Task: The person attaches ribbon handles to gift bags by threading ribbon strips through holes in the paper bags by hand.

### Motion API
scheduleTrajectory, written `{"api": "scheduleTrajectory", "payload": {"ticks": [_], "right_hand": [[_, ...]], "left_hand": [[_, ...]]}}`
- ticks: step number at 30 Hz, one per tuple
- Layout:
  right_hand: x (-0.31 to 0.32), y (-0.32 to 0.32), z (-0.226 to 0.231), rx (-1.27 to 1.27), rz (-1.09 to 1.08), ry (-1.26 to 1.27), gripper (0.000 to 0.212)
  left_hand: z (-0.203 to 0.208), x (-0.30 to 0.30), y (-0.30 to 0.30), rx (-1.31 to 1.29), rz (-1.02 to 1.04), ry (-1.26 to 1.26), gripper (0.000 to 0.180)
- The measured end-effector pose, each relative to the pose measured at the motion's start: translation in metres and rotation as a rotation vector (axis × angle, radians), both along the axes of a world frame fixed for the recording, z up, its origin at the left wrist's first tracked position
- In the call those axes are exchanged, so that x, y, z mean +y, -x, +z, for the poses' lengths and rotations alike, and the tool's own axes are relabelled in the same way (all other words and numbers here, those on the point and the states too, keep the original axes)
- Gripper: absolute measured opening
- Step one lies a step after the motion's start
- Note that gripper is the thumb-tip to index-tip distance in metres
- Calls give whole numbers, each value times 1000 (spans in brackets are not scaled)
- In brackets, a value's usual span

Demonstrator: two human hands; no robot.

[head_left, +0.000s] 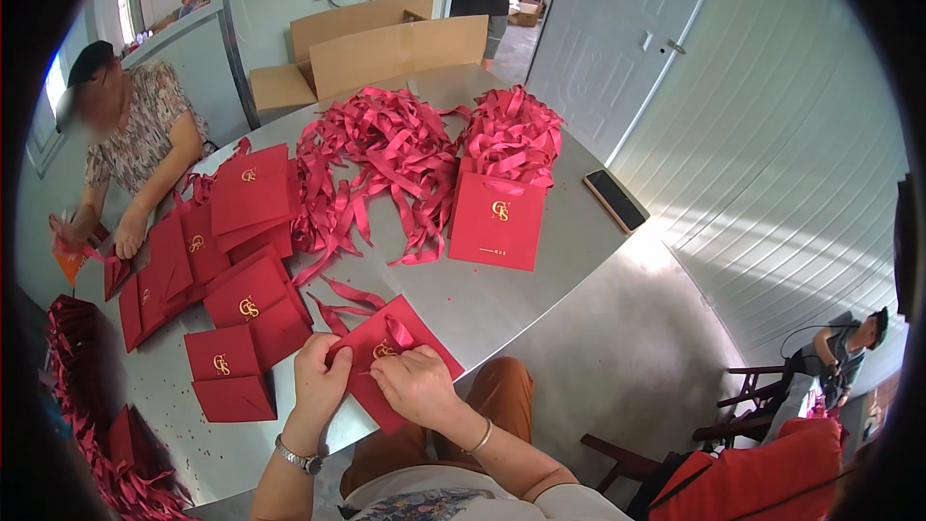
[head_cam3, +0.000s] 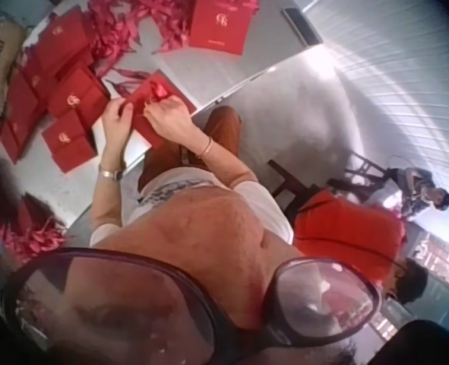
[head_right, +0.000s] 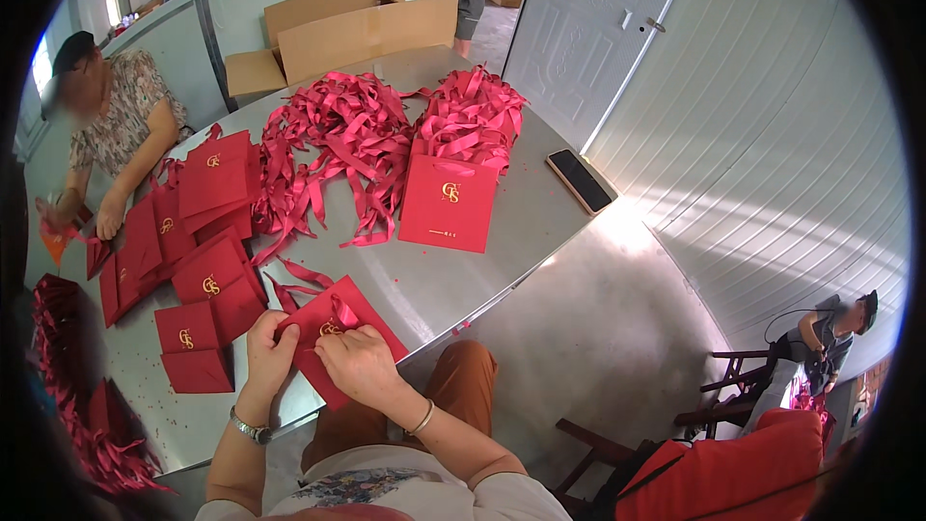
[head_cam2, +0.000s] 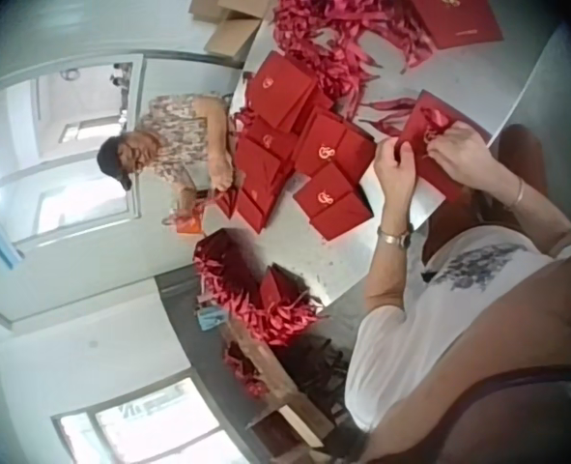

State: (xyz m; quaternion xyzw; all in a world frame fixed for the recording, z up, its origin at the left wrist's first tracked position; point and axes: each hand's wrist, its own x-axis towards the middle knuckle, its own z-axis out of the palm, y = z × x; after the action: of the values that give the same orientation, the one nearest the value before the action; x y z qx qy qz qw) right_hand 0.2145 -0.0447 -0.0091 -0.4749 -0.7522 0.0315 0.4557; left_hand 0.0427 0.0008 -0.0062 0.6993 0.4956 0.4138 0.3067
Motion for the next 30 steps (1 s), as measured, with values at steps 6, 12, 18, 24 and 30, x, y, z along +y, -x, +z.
{"api": "scheduleTrajectory", "payload": {"ticks": [6,12,18,24,30], "right_hand": [[0,1,2,-9,1,10,12],[0,1,0,-16,-6,10,11],[-1,1,1,-10,-5,1,11],[-1,2,0,-30,-12,5,12],[0,4,3,-27,-5,4,12]], "left_hand": [[0,0,1,-13,-5,-5,11],[1,0,0,15,-2,-29,11],[2,-1,0,29,-7,-30,12],[0,-1,0,18,-3,-39,12],[0,-1,3,6,1,-17,13]]}}
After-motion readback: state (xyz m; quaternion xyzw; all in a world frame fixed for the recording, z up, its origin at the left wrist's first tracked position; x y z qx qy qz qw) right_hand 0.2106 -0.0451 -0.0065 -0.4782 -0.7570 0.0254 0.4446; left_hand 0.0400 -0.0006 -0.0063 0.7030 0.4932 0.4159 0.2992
